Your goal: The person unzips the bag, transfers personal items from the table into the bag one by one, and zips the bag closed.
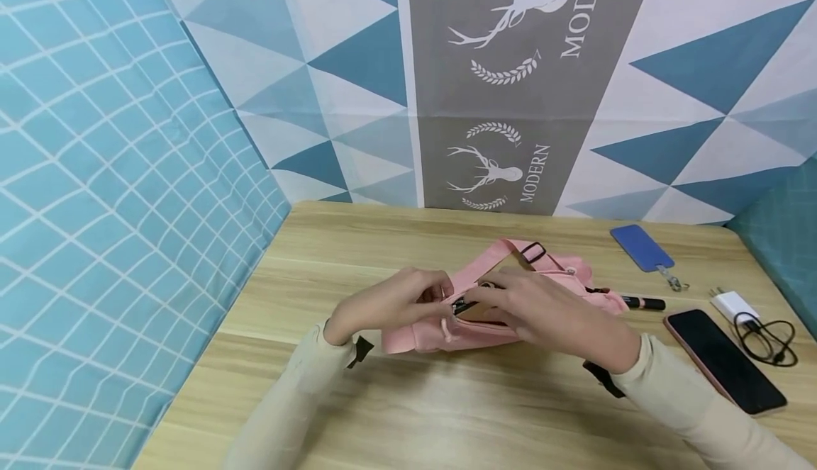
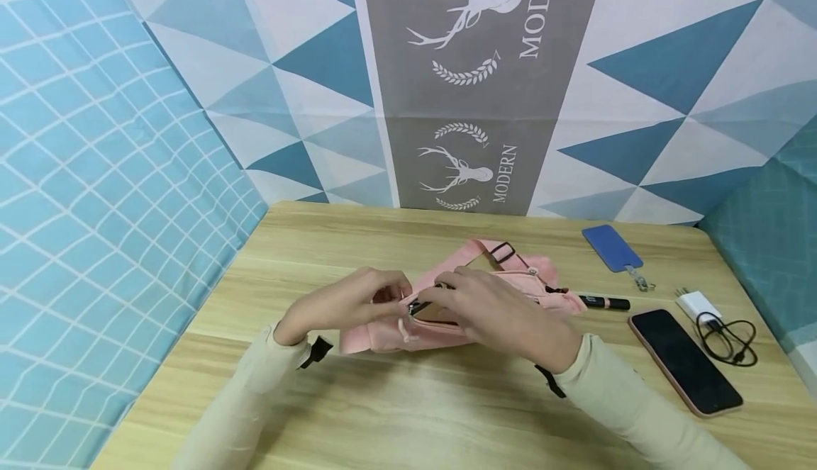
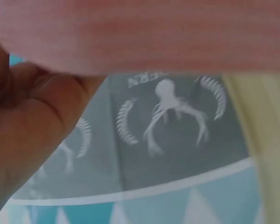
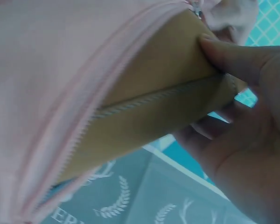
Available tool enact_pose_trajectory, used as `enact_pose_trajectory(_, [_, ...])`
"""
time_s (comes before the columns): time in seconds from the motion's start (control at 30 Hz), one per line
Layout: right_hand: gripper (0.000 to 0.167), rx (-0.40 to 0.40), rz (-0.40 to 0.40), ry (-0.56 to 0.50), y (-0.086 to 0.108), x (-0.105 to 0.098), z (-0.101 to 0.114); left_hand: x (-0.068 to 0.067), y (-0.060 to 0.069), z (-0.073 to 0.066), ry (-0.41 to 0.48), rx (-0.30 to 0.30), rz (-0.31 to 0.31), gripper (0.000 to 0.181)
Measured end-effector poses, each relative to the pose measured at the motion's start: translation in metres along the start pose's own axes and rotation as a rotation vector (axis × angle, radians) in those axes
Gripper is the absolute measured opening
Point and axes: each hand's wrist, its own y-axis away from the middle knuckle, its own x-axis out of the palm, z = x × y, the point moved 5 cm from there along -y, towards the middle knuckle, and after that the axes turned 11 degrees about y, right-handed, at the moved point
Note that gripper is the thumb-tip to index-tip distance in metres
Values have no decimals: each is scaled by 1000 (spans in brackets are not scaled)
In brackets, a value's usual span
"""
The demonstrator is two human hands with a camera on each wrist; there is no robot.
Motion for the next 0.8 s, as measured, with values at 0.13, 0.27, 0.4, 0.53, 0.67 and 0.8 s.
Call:
enact_pose_trajectory(0.13, [45,111,2,-129,2,5,-8,5,-6,10,30,-36,-15,13])
enact_pose_trajectory(0.27, [32,150,36,-203,3,9,-11,9,-7,8,7,-7,-5,17])
enact_pose_trajectory(0.4, [24,150,93,-194,-1,8,-10,10,-7,4,-5,32,-3,18])
enact_pose_trajectory(0.53, [21,114,107,-118,-7,8,-3,10,-7,3,-1,42,-30,17])
enact_pose_trajectory(0.67, [26,-8,62,80,-8,14,14,11,-7,2,12,31,-37,17])
enact_pose_trajectory(0.8, [39,-20,-53,194,-1,18,23,11,-7,-1,-19,35,-54,15])
